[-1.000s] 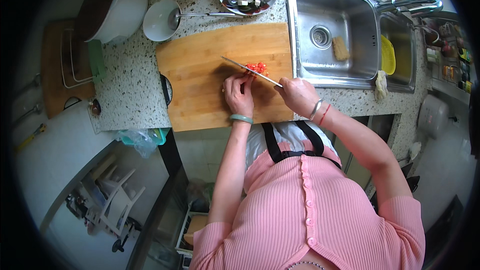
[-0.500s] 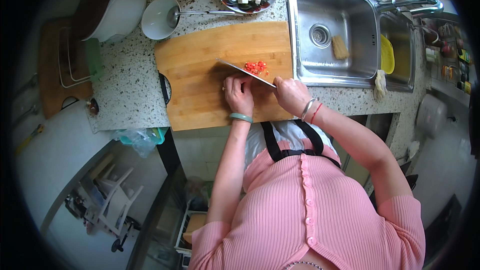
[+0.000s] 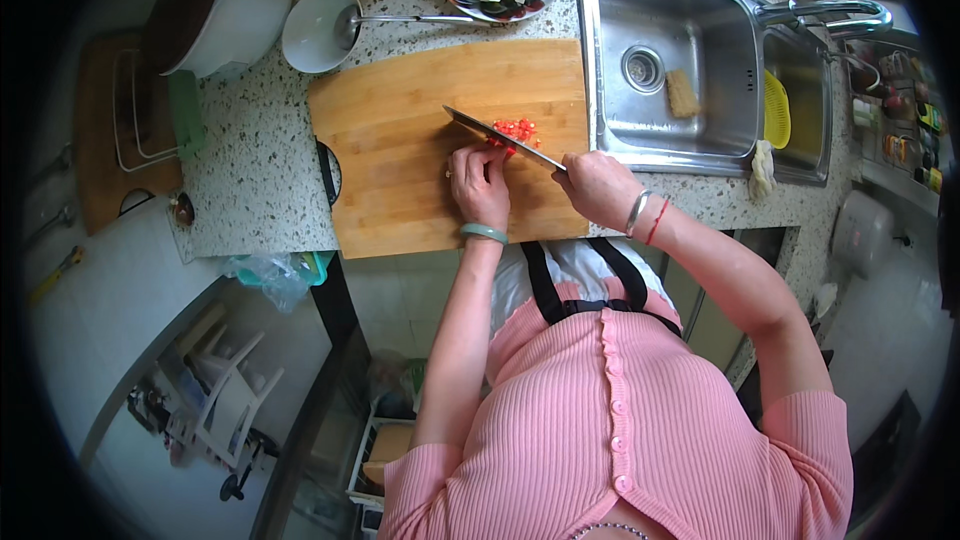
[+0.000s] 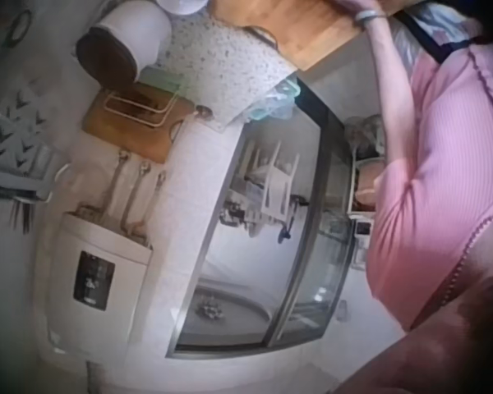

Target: The person retrieves red chili peppers from the refrigerator, washes them under running water, and then chops them into small pieces on a wooden cutting board using a cleaver. The chopped peppers are left on the board.

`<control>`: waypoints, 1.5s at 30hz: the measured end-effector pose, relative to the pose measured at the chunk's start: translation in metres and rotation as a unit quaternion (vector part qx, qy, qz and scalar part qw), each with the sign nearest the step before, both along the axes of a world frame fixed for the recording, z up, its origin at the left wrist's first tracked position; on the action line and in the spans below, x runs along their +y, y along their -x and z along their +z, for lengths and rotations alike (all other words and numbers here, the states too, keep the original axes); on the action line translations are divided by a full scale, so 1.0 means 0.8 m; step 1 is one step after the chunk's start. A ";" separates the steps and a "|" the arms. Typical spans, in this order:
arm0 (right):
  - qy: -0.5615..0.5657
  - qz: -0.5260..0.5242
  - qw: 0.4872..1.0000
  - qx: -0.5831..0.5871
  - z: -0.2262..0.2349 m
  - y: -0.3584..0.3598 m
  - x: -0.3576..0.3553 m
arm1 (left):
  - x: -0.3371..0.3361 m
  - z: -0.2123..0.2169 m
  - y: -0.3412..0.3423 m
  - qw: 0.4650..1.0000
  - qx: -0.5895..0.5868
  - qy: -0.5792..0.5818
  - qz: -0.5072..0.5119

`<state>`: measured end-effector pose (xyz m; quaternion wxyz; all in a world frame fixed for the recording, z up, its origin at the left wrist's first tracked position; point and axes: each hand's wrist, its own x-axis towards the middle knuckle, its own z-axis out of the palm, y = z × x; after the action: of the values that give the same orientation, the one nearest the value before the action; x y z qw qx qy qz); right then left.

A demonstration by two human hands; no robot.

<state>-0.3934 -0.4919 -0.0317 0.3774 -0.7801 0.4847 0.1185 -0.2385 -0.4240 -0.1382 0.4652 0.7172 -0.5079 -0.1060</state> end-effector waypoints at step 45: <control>0.068 -0.014 0.997 -0.039 -0.017 0.025 0.019 | 0.008 0.006 -0.005 1.000 -0.010 0.004 -0.020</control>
<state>-0.4133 -0.4766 -0.0450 0.3436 -0.8012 0.4874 0.0498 -0.2348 -0.4176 -0.1338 0.4612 0.7059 -0.5270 -0.1062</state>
